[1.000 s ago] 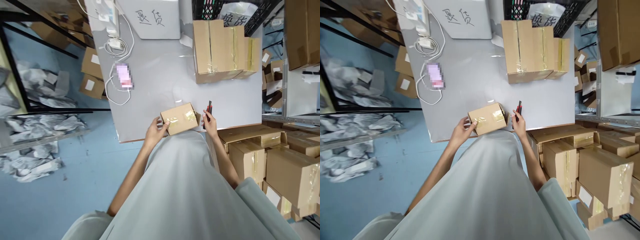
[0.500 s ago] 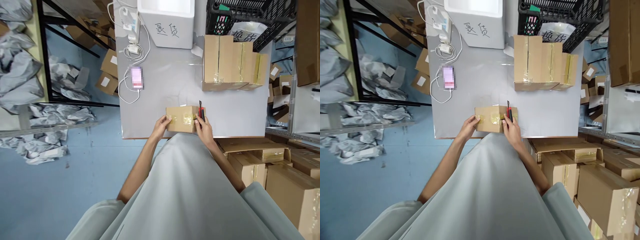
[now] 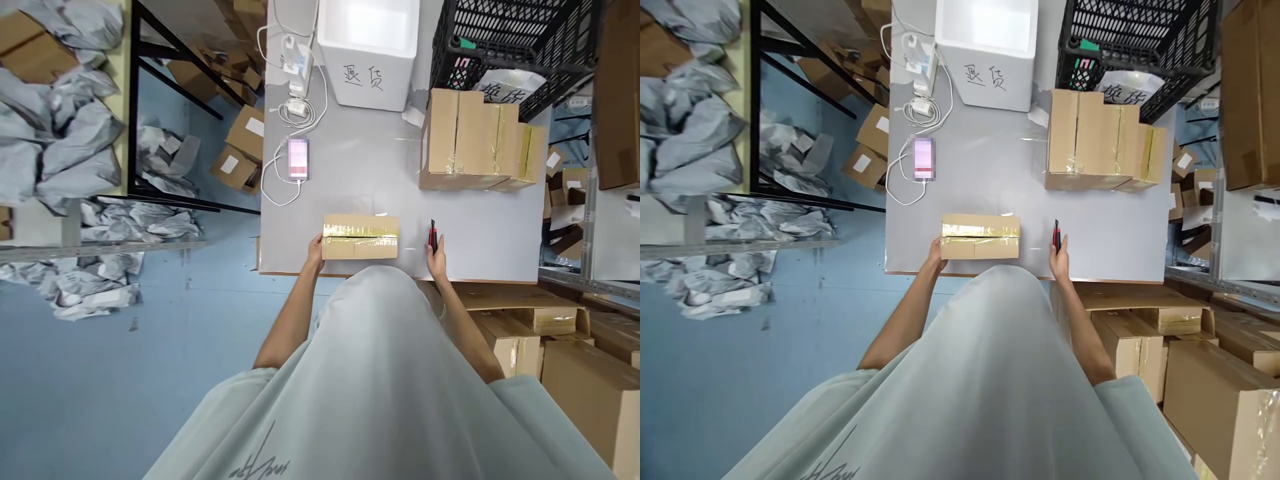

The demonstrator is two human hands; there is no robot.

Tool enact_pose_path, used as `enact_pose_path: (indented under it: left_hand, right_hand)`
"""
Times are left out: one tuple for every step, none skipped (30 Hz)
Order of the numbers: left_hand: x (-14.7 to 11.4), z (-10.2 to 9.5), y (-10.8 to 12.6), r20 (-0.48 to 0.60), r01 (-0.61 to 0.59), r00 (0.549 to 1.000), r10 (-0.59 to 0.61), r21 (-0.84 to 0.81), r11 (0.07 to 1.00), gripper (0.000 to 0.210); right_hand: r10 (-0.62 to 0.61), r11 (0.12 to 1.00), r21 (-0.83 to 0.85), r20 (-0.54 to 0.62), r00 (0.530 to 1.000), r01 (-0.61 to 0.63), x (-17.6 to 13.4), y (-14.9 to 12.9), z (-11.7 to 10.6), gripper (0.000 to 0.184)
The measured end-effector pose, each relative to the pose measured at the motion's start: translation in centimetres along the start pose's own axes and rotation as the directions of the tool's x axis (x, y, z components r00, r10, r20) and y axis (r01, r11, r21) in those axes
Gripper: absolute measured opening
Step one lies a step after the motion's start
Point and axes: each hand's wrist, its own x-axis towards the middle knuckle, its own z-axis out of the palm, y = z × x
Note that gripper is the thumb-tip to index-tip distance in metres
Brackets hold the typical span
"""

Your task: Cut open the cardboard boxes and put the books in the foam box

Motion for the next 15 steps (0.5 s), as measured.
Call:
enact_pose_path:
  left_hand:
    - [0.3, -0.1, -0.1, -0.017, 0.014, 1.0, -0.014, -0.009, 1.0, 0.054]
    - [0.5, -0.2, -0.2, -0.026, 0.027, 0.999, -0.027, -0.013, 1.0, 0.052]
    - [0.7, -0.4, -0.2, -0.026, 0.037, 0.999, -0.038, -0.016, 0.999, 0.051]
    - [0.8, -0.6, -0.2, -0.021, 0.046, 0.999, -0.046, -0.018, 0.999, 0.05]
    - [0.9, -0.9, -0.1, -0.014, 0.051, 0.999, -0.051, -0.019, 0.999, 0.048]
    - [0.9, -1.2, 0.1, -0.007, 0.051, 0.999, -0.051, -0.02, 0.999, 0.047]
    - [0.9, -1.6, 0.3, -0.002, 0.045, 0.999, -0.045, -0.022, 0.999, 0.046]
    - [0.8, -2.0, 0.5, -0.003, 0.034, 0.999, -0.034, -0.024, 0.999, 0.045]
    - [0.6, -2.5, 0.8, -0.009, 0.019, 1.0, -0.02, -0.031, 0.999, 0.043]
    - [0.4, -3.1, 1.0, -0.02, -0.005, 1.0, 0.004, -0.033, 0.999, 0.042]
    - [0.1, -3.7, 1.3, -0.032, -0.042, 0.999, 0.041, -0.02, 0.999, 0.041]
    - [-0.2, -4.3, 1.5, -0.041, -0.089, 0.995, 0.09, 0.014, 0.996, 0.041]
    - [-0.7, -5.0, 1.6, -0.041, -0.14, 0.989, 0.143, 0.07, 0.988, 0.041]
    - [-1.1, -5.5, 1.7, -0.03, -0.189, 0.98, 0.195, 0.143, 0.972, 0.043]
    - [-1.6, -6.0, 1.7, -0.009, -0.228, 0.972, 0.236, 0.225, 0.947, 0.045]
  right_hand:
    - [0.082, 0.997, 0.01, -0.013, 0.997, -0.081, 0.2, 0.8, 0.2, 0.061]
    - [0.159, 0.987, 0.019, -0.028, 0.987, -0.159, 0.4, 1.3, 0.3, 0.058]
    - [0.214, 0.977, 0.021, -0.045, 0.976, -0.214, 0.4, 1.6, 0.4, 0.056]
    - [0.235, 0.972, 0.011, -0.06, 0.97, -0.235, 0.3, 1.7, 0.4, 0.054]
    - [0.246, 0.969, -0.002, -0.073, 0.967, -0.247, 0.3, 1.8, 0.4, 0.051]
    - [0.262, 0.964, -0.014, -0.089, 0.961, -0.264, 0.2, 1.7, 0.4, 0.048]
    - [0.279, 0.959, -0.026, -0.108, 0.954, -0.283, 0.2, 1.6, 0.2, 0.046]
    - [0.294, 0.953, -0.038, -0.129, 0.947, -0.301, 0.2, 1.4, 0.1, 0.045]
    - [0.305, 0.947, -0.053, -0.154, 0.94, -0.316, 0.3, 1.2, 0.0, 0.046]
    - [0.307, 0.945, -0.064, -0.175, 0.936, -0.322, 0.3, 0.8, 0.0, 0.047]
    - [0.297, 0.948, -0.058, -0.181, 0.938, -0.312, 0.4, 0.2, 0.1, 0.049]
    - [0.276, 0.958, -0.029, -0.16, 0.948, -0.284, 0.5, -0.6, 0.4, 0.05]
    - [0.242, 0.97, 0.029, -0.107, 0.964, -0.24, 0.5, -1.5, 0.9, 0.05]
    - [0.194, 0.975, 0.115, -0.025, 0.981, -0.19, 0.4, -2.6, 1.5, 0.051]
    - [0.133, 0.966, 0.214, 0.07, 0.989, -0.145, 0.2, -3.8, 2.2, 0.052]
